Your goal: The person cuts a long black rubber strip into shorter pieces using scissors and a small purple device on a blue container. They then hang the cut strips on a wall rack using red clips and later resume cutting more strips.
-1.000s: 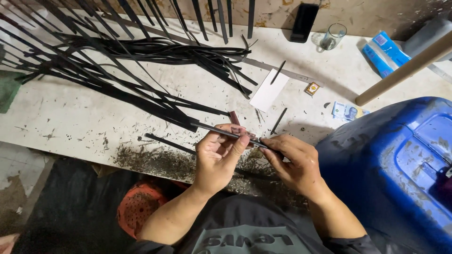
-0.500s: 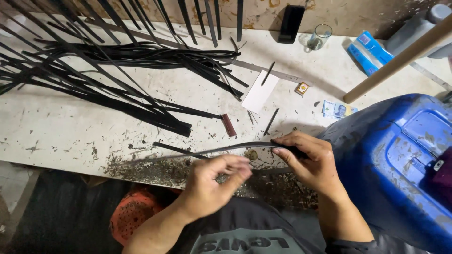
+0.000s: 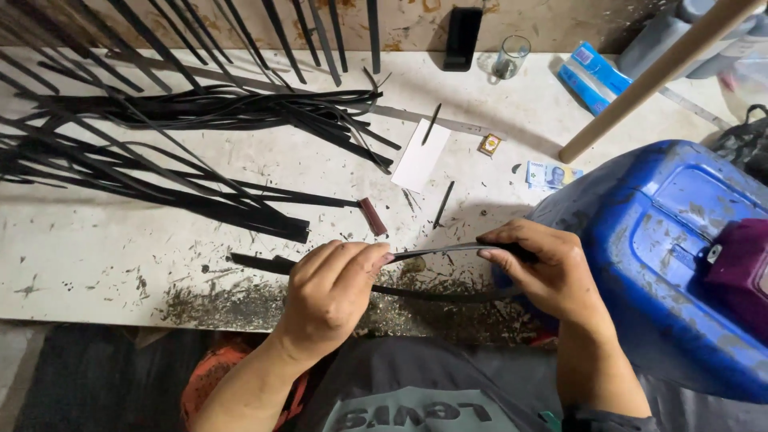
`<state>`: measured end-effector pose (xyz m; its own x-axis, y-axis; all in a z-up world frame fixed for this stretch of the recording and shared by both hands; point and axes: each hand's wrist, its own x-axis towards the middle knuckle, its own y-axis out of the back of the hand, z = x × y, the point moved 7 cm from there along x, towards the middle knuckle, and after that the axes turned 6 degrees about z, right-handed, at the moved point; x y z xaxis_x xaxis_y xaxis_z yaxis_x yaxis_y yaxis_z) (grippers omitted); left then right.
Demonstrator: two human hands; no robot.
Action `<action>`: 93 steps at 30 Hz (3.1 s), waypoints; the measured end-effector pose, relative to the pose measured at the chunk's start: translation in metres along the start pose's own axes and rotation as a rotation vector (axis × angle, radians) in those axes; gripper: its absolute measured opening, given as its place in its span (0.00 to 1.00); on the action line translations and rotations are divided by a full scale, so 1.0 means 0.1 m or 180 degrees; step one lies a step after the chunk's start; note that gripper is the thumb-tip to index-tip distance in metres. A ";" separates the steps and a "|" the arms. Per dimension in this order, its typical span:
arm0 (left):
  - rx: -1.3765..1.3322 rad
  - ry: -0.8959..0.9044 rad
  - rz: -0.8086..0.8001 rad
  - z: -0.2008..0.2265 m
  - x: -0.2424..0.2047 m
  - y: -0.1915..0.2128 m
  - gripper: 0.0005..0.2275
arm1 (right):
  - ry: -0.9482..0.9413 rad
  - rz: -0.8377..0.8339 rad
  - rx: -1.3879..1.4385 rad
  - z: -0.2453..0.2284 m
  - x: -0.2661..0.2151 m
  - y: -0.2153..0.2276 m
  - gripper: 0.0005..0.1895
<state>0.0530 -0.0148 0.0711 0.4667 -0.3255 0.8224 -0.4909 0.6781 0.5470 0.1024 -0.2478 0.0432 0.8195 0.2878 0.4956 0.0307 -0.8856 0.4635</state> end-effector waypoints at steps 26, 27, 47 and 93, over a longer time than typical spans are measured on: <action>-0.1569 0.1590 -0.1463 -0.29 -0.18 -0.66 0.06 | -0.0264 0.0351 -0.0167 -0.02 -0.04 0.14 0.06; -0.1672 0.1745 -0.1569 -0.36 -0.21 -0.63 0.07 | -0.0346 0.0416 -0.0238 0.06 -0.07 0.21 0.07; -0.2304 0.1517 -0.0656 -0.19 0.37 -0.82 0.10 | -0.0602 0.0683 -0.0328 -0.02 -0.07 0.21 0.08; -0.2231 0.0943 -0.0526 0.02 0.59 -0.66 0.07 | -0.0168 0.0856 0.0212 -0.28 -0.04 0.17 0.07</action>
<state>0.1117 -0.0800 0.0834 0.7187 -0.3359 0.6087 0.1358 0.9265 0.3510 0.0837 -0.2538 0.0695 0.8319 0.0213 0.5545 -0.1558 -0.9501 0.2702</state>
